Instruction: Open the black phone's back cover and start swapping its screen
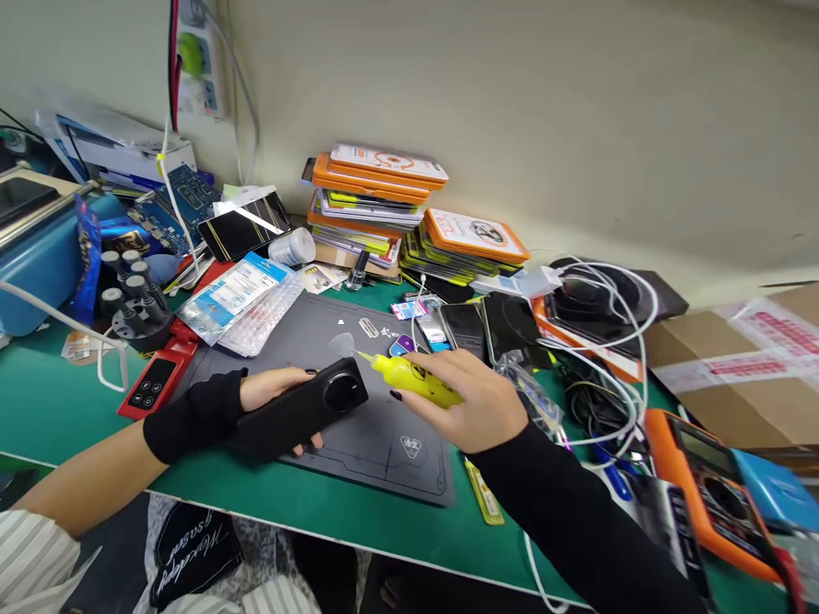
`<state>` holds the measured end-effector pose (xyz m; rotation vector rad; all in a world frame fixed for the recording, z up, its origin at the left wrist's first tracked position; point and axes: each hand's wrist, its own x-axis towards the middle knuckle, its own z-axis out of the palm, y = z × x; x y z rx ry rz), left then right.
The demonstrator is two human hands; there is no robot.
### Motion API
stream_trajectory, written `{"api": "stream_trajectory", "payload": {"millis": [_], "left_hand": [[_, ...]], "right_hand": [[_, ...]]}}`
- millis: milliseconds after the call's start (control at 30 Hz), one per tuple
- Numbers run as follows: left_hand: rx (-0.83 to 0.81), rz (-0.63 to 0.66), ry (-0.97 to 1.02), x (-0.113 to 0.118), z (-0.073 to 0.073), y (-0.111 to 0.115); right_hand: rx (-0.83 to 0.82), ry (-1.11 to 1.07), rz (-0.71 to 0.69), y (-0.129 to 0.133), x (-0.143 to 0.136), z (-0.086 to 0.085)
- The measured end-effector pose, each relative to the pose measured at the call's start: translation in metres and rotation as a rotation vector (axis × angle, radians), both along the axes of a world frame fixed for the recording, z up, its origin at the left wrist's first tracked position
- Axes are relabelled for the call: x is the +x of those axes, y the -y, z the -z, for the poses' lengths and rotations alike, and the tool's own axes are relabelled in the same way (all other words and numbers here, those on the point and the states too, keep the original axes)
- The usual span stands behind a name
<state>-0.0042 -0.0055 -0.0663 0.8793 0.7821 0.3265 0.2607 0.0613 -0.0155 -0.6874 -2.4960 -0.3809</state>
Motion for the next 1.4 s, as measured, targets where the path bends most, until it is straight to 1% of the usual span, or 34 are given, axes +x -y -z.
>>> {"api": "stream_trajectory", "payload": {"millis": [100,200,367,500,700,767,800,867,900,967,1000,1033,1067,1100,1167,1233,1300,1400], "left_hand": [[0.029,-0.064,-0.062,0.003,-0.012,0.004],[-0.032,-0.046,-0.048,0.004,-0.017,0.003],[-0.03,-0.028,-0.044,0.005,-0.016,0.001],[-0.029,-0.009,-0.037,0.005,-0.015,0.002],[-0.042,0.0,0.005,0.004,-0.005,0.001],[-0.049,-0.003,0.036,0.002,-0.001,0.0],[-0.054,-0.006,0.043,0.001,0.0,0.0],[-0.06,-0.015,0.05,0.0,0.003,-0.001],[-0.064,-0.019,0.054,0.0,0.004,-0.002],[-0.1,-0.017,0.065,0.0,0.005,-0.003],[-0.133,-0.013,0.068,0.0,0.004,-0.004],[-0.169,-0.008,0.063,0.0,0.004,-0.005],[-0.198,-0.004,0.057,0.0,0.003,-0.006],[-0.22,-0.002,0.055,-0.001,0.002,-0.006],[-0.243,-0.001,0.064,-0.001,0.001,-0.007],[-0.259,0.007,0.076,-0.003,0.002,-0.008],[-0.262,0.023,0.062,-0.004,0.004,-0.009],[-0.266,0.038,0.037,-0.004,0.004,-0.009]], "right_hand": [[0.036,0.014,-0.027,-0.001,0.003,-0.001],[0.035,0.045,-0.038,-0.001,0.005,-0.002],[0.024,0.053,-0.061,-0.001,0.006,-0.003],[0.052,0.07,-0.113,-0.001,0.002,-0.006],[0.075,0.095,-0.104,-0.001,0.001,-0.01],[0.046,0.094,-0.071,0.001,0.006,-0.008],[0.009,0.077,-0.03,0.003,0.008,-0.006],[-0.13,-0.023,0.132,0.005,0.011,0.0],[-0.26,-0.136,0.225,0.004,0.01,0.003],[-0.579,-0.433,0.359,-0.005,0.004,0.012],[-0.745,-0.608,0.368,-0.014,-0.002,0.018],[-0.838,-0.702,0.349,-0.025,-0.009,0.024],[-0.889,-0.763,0.324,-0.039,-0.017,0.03],[-0.87,-0.835,0.328,-0.053,-0.025,0.037],[-0.858,-0.886,0.315,-0.083,-0.039,0.05],[-0.854,-0.907,0.291,-0.106,-0.05,0.062],[-0.844,-0.904,0.277,-0.12,-0.056,0.069],[-0.822,-0.853,0.26,-0.125,-0.059,0.07]]}}
